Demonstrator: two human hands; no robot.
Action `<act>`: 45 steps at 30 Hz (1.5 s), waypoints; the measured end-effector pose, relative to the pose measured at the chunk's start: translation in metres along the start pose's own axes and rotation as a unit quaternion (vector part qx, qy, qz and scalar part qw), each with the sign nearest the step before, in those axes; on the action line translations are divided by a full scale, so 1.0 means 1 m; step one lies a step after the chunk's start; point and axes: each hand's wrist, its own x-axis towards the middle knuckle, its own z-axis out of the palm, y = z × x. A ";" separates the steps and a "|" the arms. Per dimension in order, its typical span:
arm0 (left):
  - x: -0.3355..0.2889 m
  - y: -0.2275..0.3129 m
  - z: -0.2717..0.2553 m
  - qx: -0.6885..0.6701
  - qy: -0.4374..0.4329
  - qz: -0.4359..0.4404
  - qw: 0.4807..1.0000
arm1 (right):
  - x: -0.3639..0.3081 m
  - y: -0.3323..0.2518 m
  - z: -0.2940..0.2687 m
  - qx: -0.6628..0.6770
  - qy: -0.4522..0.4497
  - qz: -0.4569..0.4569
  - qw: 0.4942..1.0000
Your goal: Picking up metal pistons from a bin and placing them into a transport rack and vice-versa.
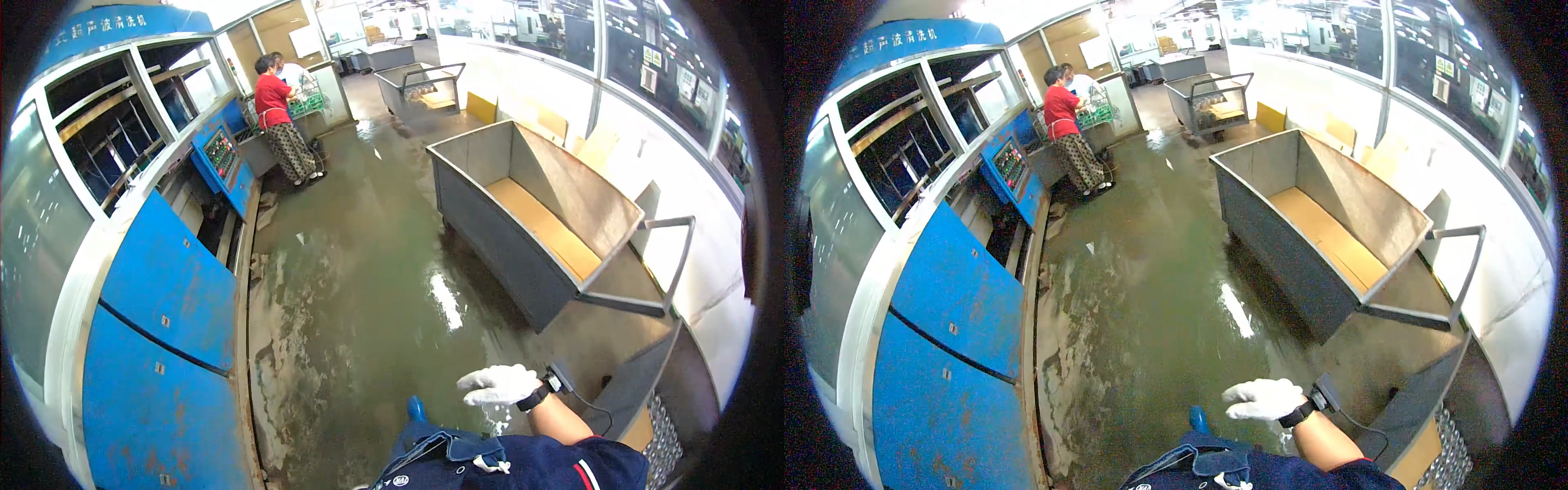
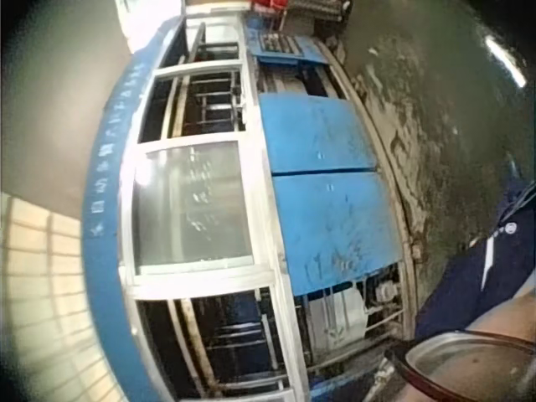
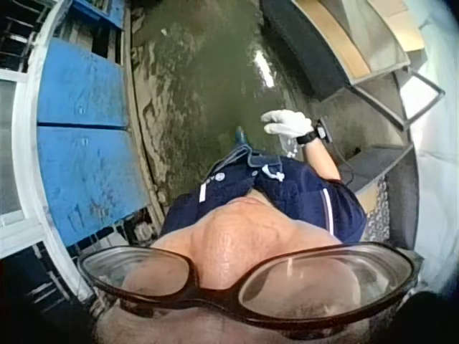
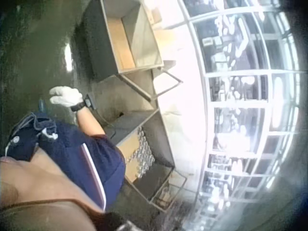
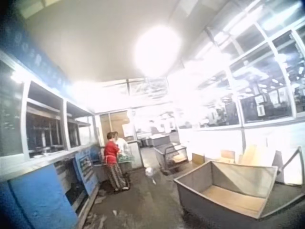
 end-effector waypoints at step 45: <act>0.441 0.370 -0.770 0.044 -0.102 0.064 0.992 | 0.725 0.144 -0.638 -0.095 0.015 0.062 0.993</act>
